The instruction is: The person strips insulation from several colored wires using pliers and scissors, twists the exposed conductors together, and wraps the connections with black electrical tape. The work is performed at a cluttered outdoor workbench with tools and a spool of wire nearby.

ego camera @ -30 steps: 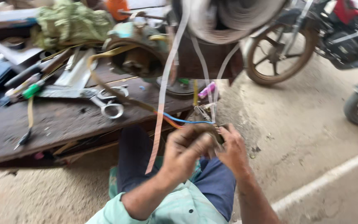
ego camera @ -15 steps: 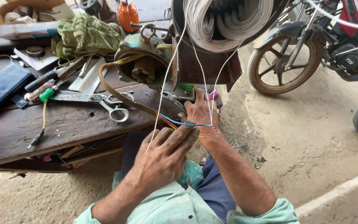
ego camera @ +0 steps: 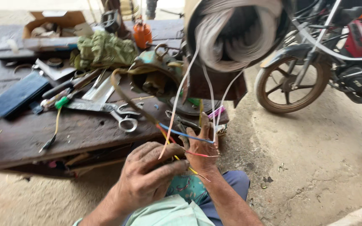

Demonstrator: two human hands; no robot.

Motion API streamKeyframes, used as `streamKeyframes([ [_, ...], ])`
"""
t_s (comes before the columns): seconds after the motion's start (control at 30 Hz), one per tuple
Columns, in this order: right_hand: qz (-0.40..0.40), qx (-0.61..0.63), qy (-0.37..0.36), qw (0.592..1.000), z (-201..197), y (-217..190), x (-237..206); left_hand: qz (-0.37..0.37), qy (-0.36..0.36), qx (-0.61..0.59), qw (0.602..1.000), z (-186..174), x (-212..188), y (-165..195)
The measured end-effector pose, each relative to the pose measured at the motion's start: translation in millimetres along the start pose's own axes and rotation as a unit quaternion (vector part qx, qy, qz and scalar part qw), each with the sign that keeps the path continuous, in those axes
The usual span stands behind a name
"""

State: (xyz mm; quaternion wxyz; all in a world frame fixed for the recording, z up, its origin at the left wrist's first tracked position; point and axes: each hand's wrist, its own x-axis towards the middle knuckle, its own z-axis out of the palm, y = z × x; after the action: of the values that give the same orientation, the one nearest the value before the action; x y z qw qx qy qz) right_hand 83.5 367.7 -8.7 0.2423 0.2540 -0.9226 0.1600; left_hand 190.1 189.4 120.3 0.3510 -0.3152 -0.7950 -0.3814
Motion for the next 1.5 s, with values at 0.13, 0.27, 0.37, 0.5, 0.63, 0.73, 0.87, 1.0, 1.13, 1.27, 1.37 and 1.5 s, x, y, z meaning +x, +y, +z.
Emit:
streamKeyframes([
  [0.13, -0.001, 0.015, -0.074, 0.997, 1.9, -11.4, -0.4, -0.070, 0.077, -0.076, 0.992, -3.9, -13.5, 4.2],
  [0.27, -0.022, 0.002, -0.053, 0.998, 21.6, -12.9, 23.8, -0.154, 0.181, -0.287, 0.928, 0.4, -26.3, 5.8],
  [0.37, -0.055, -0.013, -0.041, 0.998, 29.0, -16.6, 44.7, -0.159, 0.211, -0.310, 0.913, -0.3, -31.2, 5.3],
  [0.5, -0.119, 0.045, 0.049, 0.991, -0.7, -32.4, 45.4, -0.133, 0.188, -0.282, 0.931, -4.2, -33.2, 3.6],
  [0.63, -0.033, 0.330, 0.052, 0.942, -60.8, -50.3, 14.4, -0.146, 0.172, -0.272, 0.936, -7.7, -37.7, 1.3],
  [0.73, -0.053, 0.440, 0.122, 0.888, -95.5, -59.6, -5.5, -0.145, 0.158, -0.296, 0.931, -6.1, -40.2, -2.3],
  [0.87, -0.083, 0.439, 0.145, 0.883, -128.6, -61.2, -3.7, -0.071, 0.105, -0.200, 0.972, -2.6, -39.5, -4.8],
  [1.0, -0.136, 0.398, 0.079, 0.904, -171.5, -67.7, 19.5, 0.030, 0.021, 0.012, 0.999, 4.9, -34.4, 0.7],
  [1.13, -0.286, 0.243, 0.020, 0.927, -205.4, -105.0, 41.1, -0.005, -0.005, -0.026, 1.000, 15.6, -24.6, 7.2],
  [1.27, -0.365, 0.161, -0.024, 0.916, -216.5, -130.8, 54.1, -0.368, -0.023, -0.283, 0.886, 14.8, -14.2, 5.0],
  [1.37, -0.344, 0.226, -0.015, 0.911, -218.3, -115.3, 58.9, -0.147, 0.020, -0.215, 0.965, 4.7, -10.2, -1.1],
  [1.5, -0.127, 0.347, 0.010, 0.929, -212.0, -78.0, 55.0, -0.098, 0.127, -0.394, 0.905, -1.4, -12.5, -1.2],
])
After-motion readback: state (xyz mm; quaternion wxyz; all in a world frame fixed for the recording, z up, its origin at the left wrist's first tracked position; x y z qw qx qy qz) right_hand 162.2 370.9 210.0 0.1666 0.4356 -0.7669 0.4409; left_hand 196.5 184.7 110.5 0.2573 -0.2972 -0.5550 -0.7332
